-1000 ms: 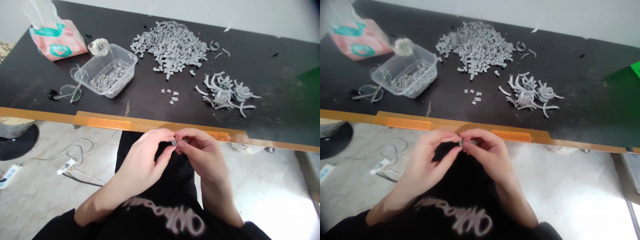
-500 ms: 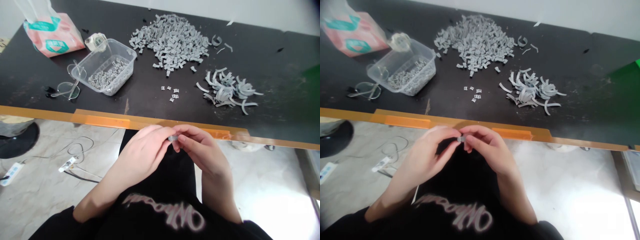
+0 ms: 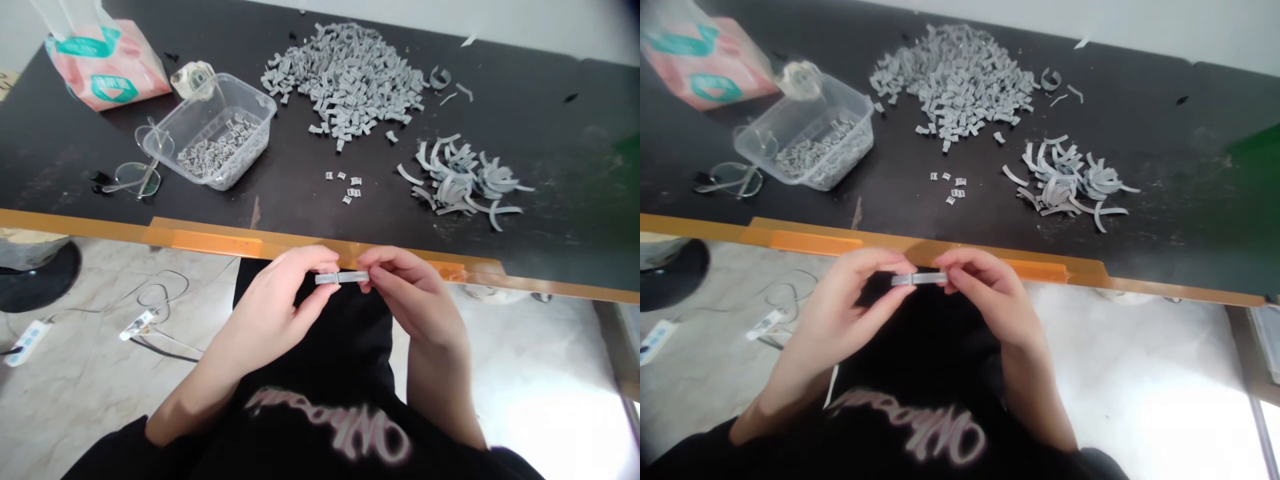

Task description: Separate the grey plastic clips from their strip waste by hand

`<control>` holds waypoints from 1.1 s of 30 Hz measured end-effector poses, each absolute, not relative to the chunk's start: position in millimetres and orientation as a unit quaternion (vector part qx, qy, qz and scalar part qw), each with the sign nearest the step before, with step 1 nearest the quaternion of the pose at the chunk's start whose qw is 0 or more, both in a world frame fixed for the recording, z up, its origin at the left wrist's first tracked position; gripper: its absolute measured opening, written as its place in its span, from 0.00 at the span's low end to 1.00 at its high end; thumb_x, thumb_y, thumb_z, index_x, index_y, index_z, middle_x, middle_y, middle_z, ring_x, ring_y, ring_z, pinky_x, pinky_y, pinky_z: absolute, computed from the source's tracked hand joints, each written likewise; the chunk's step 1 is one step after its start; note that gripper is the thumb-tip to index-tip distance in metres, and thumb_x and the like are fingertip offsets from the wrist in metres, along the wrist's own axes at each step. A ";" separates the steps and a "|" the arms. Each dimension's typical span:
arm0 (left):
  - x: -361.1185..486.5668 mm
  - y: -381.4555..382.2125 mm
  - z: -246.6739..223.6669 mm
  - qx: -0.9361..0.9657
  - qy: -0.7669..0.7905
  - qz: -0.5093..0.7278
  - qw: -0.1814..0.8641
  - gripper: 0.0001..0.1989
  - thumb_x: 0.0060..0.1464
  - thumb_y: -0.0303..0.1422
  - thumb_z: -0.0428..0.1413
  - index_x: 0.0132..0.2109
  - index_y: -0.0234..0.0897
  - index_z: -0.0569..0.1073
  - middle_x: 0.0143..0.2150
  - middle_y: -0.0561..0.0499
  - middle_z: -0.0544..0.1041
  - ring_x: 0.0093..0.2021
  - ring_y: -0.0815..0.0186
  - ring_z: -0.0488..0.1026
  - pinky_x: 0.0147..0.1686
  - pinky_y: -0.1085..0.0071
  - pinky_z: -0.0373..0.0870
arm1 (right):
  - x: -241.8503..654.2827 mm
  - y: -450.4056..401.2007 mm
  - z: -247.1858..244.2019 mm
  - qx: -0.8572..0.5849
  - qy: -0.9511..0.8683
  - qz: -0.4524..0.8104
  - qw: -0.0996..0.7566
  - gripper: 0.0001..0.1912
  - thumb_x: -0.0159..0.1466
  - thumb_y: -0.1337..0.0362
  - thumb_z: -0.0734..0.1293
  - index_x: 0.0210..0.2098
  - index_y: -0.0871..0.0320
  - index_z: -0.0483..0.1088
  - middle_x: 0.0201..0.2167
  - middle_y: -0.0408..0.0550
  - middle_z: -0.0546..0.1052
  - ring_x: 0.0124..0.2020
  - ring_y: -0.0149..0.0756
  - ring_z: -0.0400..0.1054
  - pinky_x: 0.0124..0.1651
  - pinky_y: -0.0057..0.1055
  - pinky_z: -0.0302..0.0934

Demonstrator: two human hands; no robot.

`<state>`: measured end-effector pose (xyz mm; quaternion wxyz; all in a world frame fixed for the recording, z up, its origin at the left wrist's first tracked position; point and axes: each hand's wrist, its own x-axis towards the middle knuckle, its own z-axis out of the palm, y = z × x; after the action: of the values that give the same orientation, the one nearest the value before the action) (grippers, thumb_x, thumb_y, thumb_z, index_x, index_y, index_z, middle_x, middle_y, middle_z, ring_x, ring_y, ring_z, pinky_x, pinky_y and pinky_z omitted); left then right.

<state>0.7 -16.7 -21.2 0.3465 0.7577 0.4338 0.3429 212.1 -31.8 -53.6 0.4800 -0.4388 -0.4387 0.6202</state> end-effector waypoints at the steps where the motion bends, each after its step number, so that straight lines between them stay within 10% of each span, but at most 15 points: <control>1: 0.2 -17.4 -22.5 0.741 0.426 0.356 0.377 0.14 0.61 0.27 0.58 0.53 0.41 0.70 0.44 0.51 0.80 0.45 0.64 0.79 0.49 0.67 0.75 | 213.1 -33.1 -54.6 -0.419 -0.438 0.630 0.486 0.07 0.66 0.65 0.71 0.42 0.50 0.80 0.33 0.42 0.80 0.34 0.31 0.74 0.40 0.29 0.70; 14: 5.9 -16.4 -24.4 0.581 0.352 0.380 0.628 0.15 0.58 0.23 0.61 0.50 0.40 0.69 0.37 0.54 0.78 0.39 0.70 0.76 0.44 0.73 0.74 | 209.3 -31.0 -50.5 -0.323 -0.527 0.578 0.533 0.09 0.62 0.70 0.74 0.38 0.48 0.83 0.31 0.44 0.82 0.33 0.34 0.75 0.36 0.31 0.71; 33: 13.4 -14.9 -30.3 0.454 0.285 0.415 0.735 0.14 0.57 0.20 0.61 0.47 0.37 0.70 0.38 0.53 0.81 0.35 0.70 0.80 0.36 0.76 0.77 | 204.0 -35.0 -44.1 -0.317 -0.376 0.738 0.462 0.02 0.59 0.69 0.76 0.32 0.58 0.81 0.27 0.46 0.82 0.24 0.31 0.76 0.25 0.24 0.72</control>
<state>13.4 -14.9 -30.3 0.7347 0.4544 0.2848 0.4153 204.0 -35.0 -44.1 0.4624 -0.3167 -0.3762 0.7378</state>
